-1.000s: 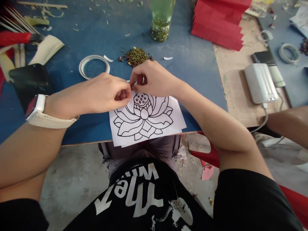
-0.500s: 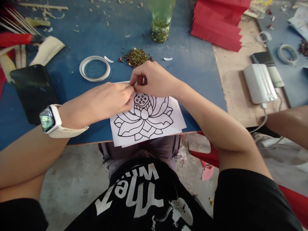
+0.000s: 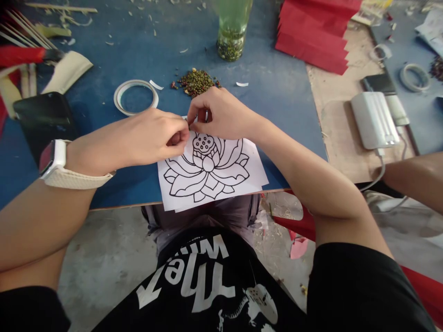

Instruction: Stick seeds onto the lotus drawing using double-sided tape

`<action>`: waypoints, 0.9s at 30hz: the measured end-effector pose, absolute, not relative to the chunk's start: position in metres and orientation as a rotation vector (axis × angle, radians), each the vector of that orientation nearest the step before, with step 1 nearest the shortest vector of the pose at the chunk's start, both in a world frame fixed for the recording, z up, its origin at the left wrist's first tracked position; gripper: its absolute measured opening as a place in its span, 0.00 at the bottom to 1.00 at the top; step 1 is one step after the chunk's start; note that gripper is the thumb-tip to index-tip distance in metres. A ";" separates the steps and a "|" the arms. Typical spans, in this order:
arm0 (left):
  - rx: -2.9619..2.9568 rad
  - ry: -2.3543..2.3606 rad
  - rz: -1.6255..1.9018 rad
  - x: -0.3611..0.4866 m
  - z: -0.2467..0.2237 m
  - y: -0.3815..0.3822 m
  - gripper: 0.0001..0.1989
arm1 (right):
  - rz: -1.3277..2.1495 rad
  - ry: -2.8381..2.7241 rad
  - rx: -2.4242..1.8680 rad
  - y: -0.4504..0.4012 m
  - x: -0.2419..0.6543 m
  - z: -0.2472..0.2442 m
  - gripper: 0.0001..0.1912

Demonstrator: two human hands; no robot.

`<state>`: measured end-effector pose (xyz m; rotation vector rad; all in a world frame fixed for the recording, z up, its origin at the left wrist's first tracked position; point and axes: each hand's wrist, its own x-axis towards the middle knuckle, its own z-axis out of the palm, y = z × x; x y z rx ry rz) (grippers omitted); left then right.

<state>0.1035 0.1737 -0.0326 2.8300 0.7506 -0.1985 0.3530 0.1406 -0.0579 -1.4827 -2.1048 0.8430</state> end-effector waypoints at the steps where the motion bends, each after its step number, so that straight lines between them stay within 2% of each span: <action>1: 2.830 0.733 -0.186 0.103 -0.033 0.175 0.08 | 0.846 -2.089 -1.494 0.141 0.353 -0.058 0.05; 9: 2.931 0.761 -0.131 0.105 -0.043 0.169 0.12 | 0.865 -2.108 -1.449 0.140 0.354 -0.054 0.07; 13: 2.993 0.816 -0.206 0.110 -0.041 0.158 0.17 | 0.837 -2.124 -1.359 0.142 0.354 -0.058 0.09; 19: 3.018 0.809 -0.350 0.117 -0.026 0.147 0.20 | 0.859 -2.122 -1.447 0.139 0.352 -0.053 0.08; 23: 3.012 0.783 -0.341 0.117 -0.026 0.148 0.19 | 0.849 -2.122 -1.502 0.139 0.354 -0.053 0.06; 27: 3.020 0.778 -0.266 0.112 -0.034 0.153 0.17 | 0.850 -2.138 -1.397 0.141 0.355 -0.058 0.09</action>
